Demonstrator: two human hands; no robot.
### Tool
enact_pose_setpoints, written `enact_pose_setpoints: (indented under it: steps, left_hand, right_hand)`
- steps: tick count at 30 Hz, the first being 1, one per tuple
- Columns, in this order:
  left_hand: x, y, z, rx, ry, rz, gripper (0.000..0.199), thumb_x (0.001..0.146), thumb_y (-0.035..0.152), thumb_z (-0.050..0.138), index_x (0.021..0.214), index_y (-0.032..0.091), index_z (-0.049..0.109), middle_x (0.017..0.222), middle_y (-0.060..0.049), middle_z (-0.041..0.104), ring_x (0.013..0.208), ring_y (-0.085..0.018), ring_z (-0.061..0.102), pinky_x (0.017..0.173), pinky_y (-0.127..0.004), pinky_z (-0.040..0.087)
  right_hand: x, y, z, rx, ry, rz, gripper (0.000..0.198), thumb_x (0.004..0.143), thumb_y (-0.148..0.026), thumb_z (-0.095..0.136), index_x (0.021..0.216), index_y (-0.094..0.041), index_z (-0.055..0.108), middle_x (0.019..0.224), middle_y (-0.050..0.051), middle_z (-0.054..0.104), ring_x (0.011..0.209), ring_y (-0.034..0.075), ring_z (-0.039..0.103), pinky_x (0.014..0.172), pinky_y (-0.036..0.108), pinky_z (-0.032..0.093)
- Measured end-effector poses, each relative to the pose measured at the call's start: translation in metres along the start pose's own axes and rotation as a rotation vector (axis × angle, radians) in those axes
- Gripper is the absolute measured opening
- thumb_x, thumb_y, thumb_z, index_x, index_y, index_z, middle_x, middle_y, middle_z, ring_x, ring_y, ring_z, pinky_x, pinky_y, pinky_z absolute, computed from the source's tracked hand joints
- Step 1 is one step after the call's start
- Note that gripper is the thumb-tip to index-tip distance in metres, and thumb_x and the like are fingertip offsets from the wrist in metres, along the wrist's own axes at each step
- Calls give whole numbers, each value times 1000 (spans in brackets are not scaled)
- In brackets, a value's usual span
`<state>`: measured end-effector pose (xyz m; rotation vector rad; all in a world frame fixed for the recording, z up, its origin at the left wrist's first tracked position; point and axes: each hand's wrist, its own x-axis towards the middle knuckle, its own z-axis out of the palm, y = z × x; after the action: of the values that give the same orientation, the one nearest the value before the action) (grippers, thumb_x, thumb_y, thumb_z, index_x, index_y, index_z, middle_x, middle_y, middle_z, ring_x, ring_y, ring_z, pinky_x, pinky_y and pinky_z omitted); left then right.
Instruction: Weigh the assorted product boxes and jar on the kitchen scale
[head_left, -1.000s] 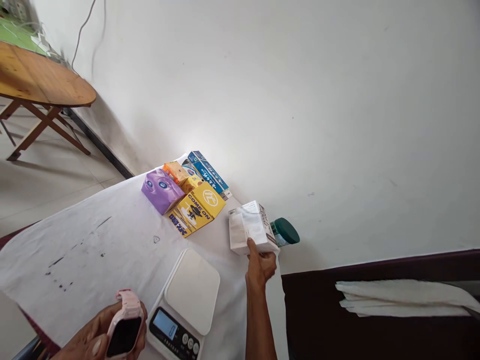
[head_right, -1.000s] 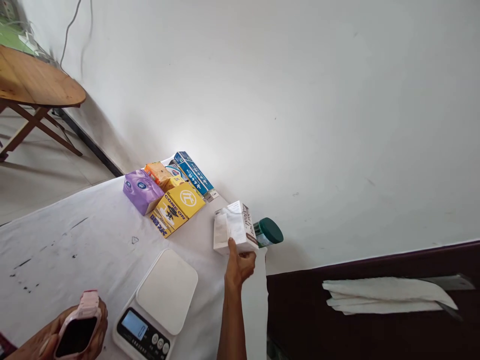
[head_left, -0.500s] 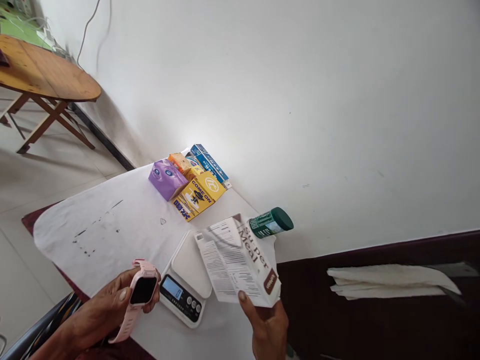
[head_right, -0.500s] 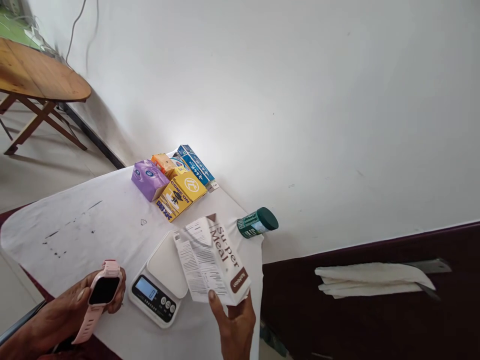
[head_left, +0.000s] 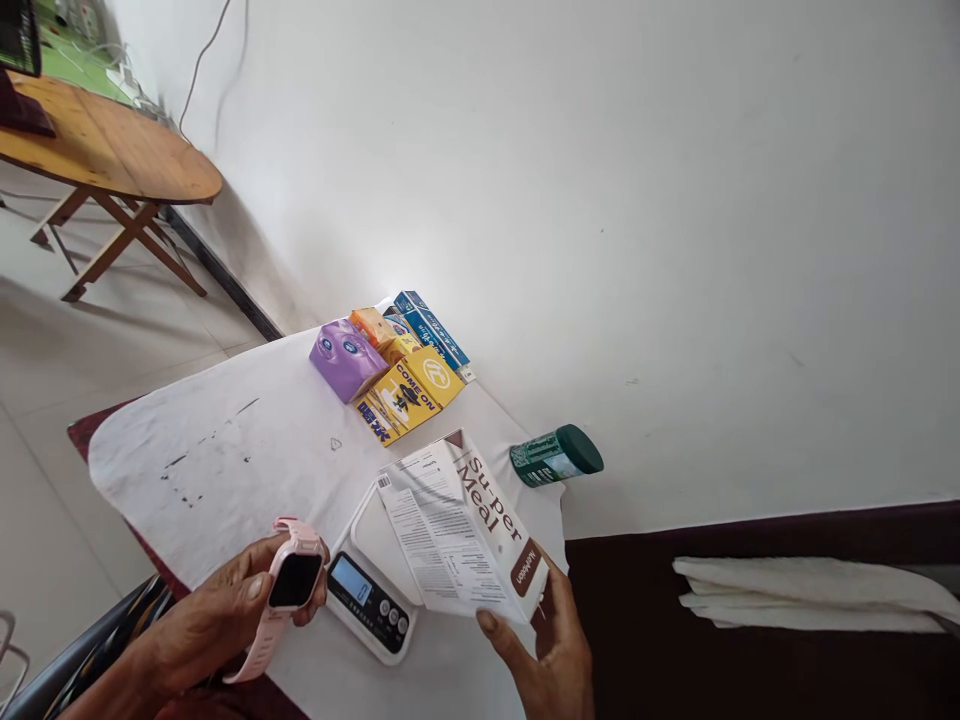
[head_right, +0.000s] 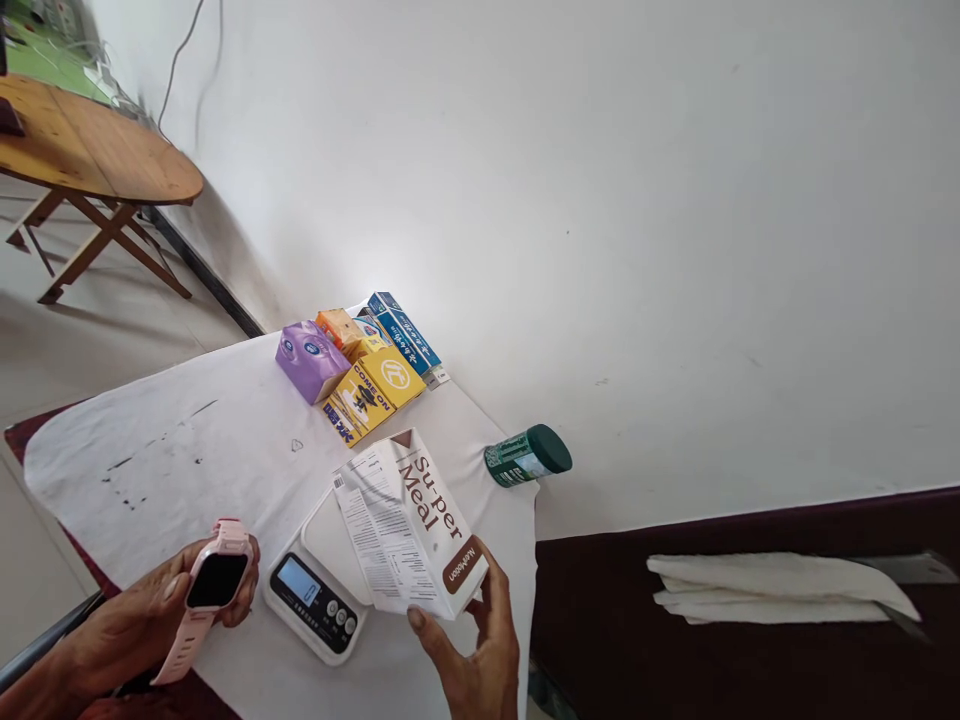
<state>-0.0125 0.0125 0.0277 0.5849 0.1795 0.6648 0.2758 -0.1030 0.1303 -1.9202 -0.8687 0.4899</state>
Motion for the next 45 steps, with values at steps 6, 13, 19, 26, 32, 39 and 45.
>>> enact_pose_setpoints:
  steps: [6, 13, 19, 26, 32, 39, 45]
  left_hand:
    - [0, 3, 4, -29, -18, 8, 49, 83, 61, 78, 102, 16, 75, 93, -6, 64, 81, -19, 49, 79, -33, 36]
    - [-1, 3, 4, -19, -52, -8, 51, 81, 64, 78, 100, 17, 74, 91, -6, 65, 81, -19, 49, 79, -32, 35]
    - [-1, -1, 1, -1, -32, 2, 56, 77, 69, 79, 97, 17, 74, 87, -6, 66, 76, -18, 47, 75, -31, 33]
    - [2, 0, 3, -41, -29, 1, 55, 76, 69, 80, 95, 17, 73, 83, -5, 60, 74, -17, 43, 72, -30, 31]
    - [1, -3, 0, -14, -26, 2, 58, 75, 71, 79, 97, 18, 74, 85, -6, 62, 76, -18, 44, 74, -31, 34]
    - [2, 0, 1, 65, 10, -2, 57, 79, 73, 73, 93, 18, 74, 85, -5, 63, 76, -19, 46, 74, -31, 34]
    - [-2, -2, -1, 112, 84, -32, 62, 75, 77, 74, 98, 20, 75, 85, -7, 65, 78, -22, 50, 75, -34, 38]
  right_hand:
    - [-2, -25, 8, -30, 88, -22, 74, 63, -56, 90, 126, -25, 66, 116, 13, 76, 102, 37, 74, 81, 44, 64]
    - [29, -67, 46, 37, -92, -221, 65, 70, -44, 91, 127, -25, 64, 120, 13, 75, 104, 31, 74, 82, 39, 65]
    - [69, -92, 145, 124, -268, -365, 56, 76, -43, 87, 121, -22, 61, 114, 9, 75, 96, 23, 74, 79, 34, 64]
    - [104, -82, 211, 155, -303, -377, 61, 75, -45, 86, 123, -20, 60, 110, 9, 77, 87, 23, 75, 77, 37, 65]
    - [106, -83, 208, 131, -282, -377, 60, 75, -47, 86, 121, -20, 59, 105, 8, 76, 84, 23, 74, 76, 36, 64]
    - [103, -83, 204, 163, -260, -351, 64, 74, -45, 87, 125, -19, 58, 105, 8, 76, 84, 23, 75, 76, 38, 66]
    - [95, -79, 185, 66, -198, -476, 74, 75, -49, 86, 136, -20, 57, 131, 14, 67, 105, 27, 71, 82, 39, 64]
